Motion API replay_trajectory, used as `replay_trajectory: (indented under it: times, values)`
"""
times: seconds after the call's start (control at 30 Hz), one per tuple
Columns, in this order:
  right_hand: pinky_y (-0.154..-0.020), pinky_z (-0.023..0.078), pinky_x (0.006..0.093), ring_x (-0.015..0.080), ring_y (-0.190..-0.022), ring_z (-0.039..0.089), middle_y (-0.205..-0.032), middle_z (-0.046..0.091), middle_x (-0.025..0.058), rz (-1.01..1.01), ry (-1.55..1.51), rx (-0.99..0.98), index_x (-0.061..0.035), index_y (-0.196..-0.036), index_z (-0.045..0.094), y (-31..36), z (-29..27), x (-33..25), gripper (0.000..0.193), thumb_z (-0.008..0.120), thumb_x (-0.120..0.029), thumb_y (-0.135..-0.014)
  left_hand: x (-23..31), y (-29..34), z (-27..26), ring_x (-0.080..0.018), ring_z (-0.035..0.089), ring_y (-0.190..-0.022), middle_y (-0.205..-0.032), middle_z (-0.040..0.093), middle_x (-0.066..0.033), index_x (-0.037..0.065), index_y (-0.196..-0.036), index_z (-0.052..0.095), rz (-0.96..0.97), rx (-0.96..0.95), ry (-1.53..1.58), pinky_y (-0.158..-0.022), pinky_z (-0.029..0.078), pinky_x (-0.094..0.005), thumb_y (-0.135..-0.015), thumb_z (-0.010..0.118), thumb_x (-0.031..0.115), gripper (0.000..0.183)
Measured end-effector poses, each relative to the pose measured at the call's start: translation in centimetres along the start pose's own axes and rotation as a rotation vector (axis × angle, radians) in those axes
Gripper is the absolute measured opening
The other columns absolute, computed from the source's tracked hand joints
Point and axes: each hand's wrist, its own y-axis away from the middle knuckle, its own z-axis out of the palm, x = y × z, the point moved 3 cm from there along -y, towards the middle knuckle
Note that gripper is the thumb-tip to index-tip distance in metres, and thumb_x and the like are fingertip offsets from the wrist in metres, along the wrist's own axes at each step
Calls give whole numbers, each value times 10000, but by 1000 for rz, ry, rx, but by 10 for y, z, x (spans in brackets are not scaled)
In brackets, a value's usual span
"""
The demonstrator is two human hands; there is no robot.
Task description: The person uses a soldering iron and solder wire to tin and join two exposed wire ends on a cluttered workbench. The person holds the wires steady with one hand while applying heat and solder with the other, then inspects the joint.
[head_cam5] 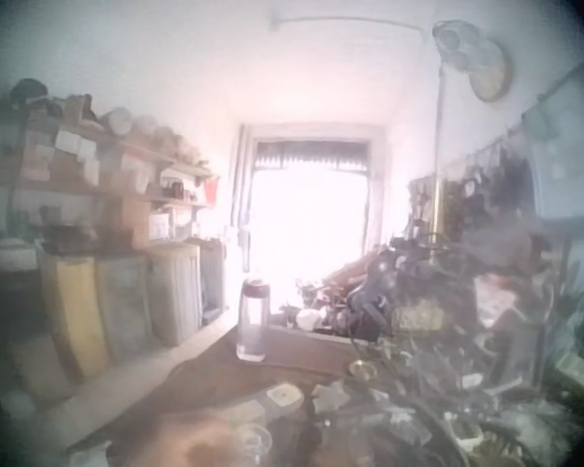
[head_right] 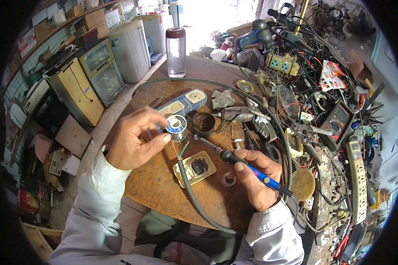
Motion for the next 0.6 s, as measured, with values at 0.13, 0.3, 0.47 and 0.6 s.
replay_trajectory:
  times: [0.13, 0.3, 0.47, 0.6]
  values:
    - [-710, 525, 260, 132, -763, 664, -886, 701, 96, -7, -29, 14, 62, -1151, 629, -1, -2, 1, 282, 660, -108, -928, -2, 21, 15, -46, 566, -645, -716, 660, -24, 8, -855, 677, -252, -227, 8, -554, 451, -239, -882, 733, 152, 157]
    - [-698, 524, 252, 120, -753, 658, -885, 701, 88, 9, -29, 62, 61, -1149, 635, -1, -3, -5, 288, 670, -118, -925, -7, 25, 28, -94, 635, -642, -740, 696, -96, -34, -924, 708, -320, -321, 68, -577, 497, -272, -883, 727, 222, 260]
    - [-682, 524, 251, 119, -725, 652, -892, 703, 87, 6, -59, 185, 52, -1134, 639, -4, -12, -5, 293, 680, -148, -924, -8, 11, 44, -83, 600, -570, -757, 655, -42, -40, -913, 652, -500, -363, 246, -502, 461, -235, -933, 669, 163, 205]
    - [-664, 525, 257, 129, -700, 652, -894, 706, 95, -34, -106, 299, 49, -1130, 635, -5, -20, -3, 294, 670, -160, -925, -4, -7, 59, -81, 603, -567, -754, 640, -40, -35, -946, 617, -582, -432, 345, -483, 451, -211, -944, 633, 135, 171]
